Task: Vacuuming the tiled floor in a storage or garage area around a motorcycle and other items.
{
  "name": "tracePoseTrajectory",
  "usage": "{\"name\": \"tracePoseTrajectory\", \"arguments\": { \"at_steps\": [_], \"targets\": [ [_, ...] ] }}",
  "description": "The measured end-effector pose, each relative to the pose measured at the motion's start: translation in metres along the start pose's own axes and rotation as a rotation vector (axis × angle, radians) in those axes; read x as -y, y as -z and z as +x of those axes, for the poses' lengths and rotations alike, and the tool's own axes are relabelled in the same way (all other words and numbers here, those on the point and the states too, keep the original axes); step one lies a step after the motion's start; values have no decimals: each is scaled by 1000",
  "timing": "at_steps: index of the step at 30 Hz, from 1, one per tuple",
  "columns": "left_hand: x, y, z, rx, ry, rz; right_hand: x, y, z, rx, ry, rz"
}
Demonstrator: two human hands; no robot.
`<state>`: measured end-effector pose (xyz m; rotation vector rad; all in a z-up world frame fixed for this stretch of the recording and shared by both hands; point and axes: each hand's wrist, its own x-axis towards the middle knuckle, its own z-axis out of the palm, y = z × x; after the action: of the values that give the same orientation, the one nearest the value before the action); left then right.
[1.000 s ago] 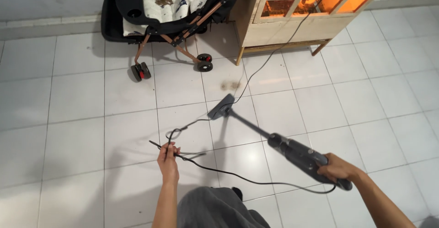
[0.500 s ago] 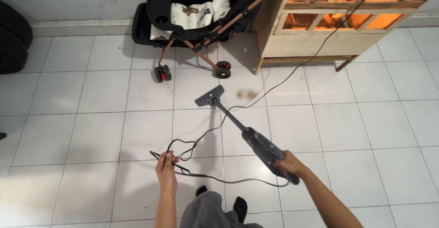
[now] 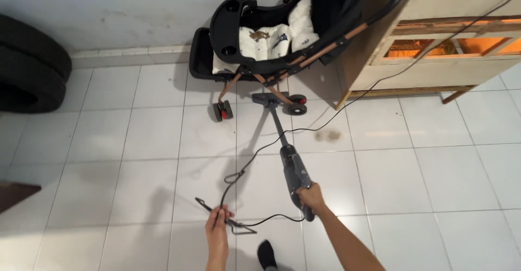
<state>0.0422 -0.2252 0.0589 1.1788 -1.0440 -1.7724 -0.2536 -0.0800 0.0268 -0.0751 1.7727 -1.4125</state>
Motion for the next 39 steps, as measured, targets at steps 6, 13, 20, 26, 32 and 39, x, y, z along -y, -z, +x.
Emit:
{"name": "tracePoseTrajectory", "arguments": {
  "at_steps": [6, 13, 20, 26, 32, 39],
  "targets": [
    [23, 22, 84, 6, 68, 112, -24, -86, 100, -75, -50, 2],
    [34, 27, 125, 58, 141, 18, -90, -124, 230, -209, 286, -221],
    [68, 63, 148, 86, 137, -6, -31, -140, 256, -183, 67, -133],
    [77, 62, 150, 91, 117, -71, -22, -132, 249, -106, 99, -33],
    [71, 35, 131, 112, 136, -15, -37, -85, 171, -132, 76, -202],
    [63, -12, 91, 107, 202, 187, -84, 16, 33, -56, -107, -173]
  ]
}}
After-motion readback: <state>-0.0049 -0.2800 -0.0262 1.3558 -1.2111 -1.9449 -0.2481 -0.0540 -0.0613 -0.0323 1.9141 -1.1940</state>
